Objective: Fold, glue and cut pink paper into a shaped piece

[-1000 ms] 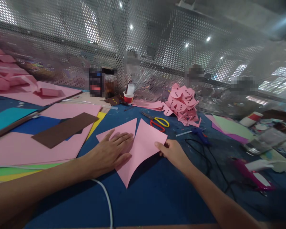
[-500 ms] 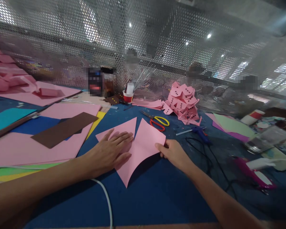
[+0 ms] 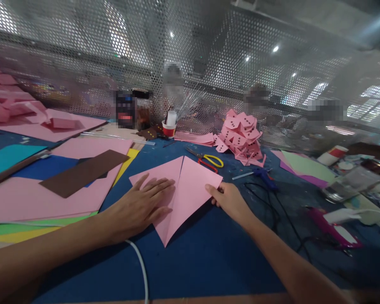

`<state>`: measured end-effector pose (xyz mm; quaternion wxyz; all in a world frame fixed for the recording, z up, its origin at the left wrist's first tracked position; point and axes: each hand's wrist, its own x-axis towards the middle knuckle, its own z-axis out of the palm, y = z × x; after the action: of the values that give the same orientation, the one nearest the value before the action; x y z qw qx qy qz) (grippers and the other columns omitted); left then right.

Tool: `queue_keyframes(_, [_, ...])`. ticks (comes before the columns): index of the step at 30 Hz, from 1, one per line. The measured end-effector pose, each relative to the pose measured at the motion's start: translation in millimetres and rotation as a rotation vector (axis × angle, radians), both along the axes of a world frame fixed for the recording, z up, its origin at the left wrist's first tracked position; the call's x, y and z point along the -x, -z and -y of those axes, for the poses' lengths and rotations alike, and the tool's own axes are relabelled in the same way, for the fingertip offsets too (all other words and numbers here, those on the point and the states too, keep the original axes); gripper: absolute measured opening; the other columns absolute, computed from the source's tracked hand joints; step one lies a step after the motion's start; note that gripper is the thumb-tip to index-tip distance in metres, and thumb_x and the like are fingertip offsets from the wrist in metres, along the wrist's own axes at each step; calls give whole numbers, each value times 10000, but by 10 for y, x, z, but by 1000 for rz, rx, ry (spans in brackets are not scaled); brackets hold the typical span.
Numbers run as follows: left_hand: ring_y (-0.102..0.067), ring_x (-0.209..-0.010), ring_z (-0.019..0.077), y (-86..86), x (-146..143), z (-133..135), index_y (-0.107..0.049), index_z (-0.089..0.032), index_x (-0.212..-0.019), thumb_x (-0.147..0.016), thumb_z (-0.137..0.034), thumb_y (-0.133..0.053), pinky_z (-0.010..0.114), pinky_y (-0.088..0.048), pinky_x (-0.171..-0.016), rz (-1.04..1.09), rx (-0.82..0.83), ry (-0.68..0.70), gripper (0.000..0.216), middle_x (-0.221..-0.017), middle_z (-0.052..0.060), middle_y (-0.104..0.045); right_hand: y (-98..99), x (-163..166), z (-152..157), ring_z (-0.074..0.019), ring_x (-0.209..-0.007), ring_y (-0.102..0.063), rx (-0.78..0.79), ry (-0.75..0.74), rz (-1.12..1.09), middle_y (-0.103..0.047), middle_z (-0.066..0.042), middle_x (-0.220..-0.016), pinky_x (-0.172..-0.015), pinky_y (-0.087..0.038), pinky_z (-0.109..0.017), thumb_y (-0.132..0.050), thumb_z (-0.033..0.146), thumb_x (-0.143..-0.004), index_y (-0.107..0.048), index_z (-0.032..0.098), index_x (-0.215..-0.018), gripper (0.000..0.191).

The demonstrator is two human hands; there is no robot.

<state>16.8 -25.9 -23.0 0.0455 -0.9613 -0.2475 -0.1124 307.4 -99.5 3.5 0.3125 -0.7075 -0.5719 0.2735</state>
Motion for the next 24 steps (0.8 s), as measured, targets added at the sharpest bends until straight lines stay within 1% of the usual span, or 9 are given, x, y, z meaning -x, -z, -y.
queue_keyframes(4, [-344,-1502,230,16,1,-9,-237,-332,-1606,-1062,-552,-321,479,-26,-1269,2,3,15,592,-1630,27,-372,-15,39,13,-156,-572,-638,9,-38,-4,-713,-62,-660,-564,-428,-254,-566,563,-931,-676,170,-718,460])
queue_keyframes(7, [-348,-1499,233,22,-3,-11,-232,-334,-1607,-1058,-564,-327,475,-21,-1268,8,2,11,603,-1635,26,-364,-12,57,19,-170,-605,-657,51,-28,32,-726,-64,-669,-565,-419,-256,-582,525,-924,-687,174,-721,419])
queue_keyframes(11, [-354,-1496,238,16,-8,1,-175,-323,-1620,-1054,-571,-341,477,-21,-1267,12,0,-1,640,-1634,36,-364,-19,62,25,-172,-613,-658,106,-12,89,-741,-69,-685,-573,-411,-260,-583,469,-919,-661,176,-666,395])
queue_keyframes(19, [-351,-1498,236,-18,-13,9,-177,-312,-1622,-1062,-550,-337,475,-32,-1268,1,-1,12,629,-1626,37,-379,-74,81,32,-154,-598,-646,142,-31,98,-747,-75,-692,-574,-407,-252,-575,409,-922,-658,168,-669,360])
queue_keyframes(24, [-351,-1498,234,-4,-10,2,-175,-326,-1620,-1060,-557,-337,476,-21,-1267,7,6,6,628,-1637,26,-356,-51,60,35,-155,-588,-644,130,-42,85,-743,-77,-682,-570,-412,-253,-574,410,-926,-661,168,-670,362])
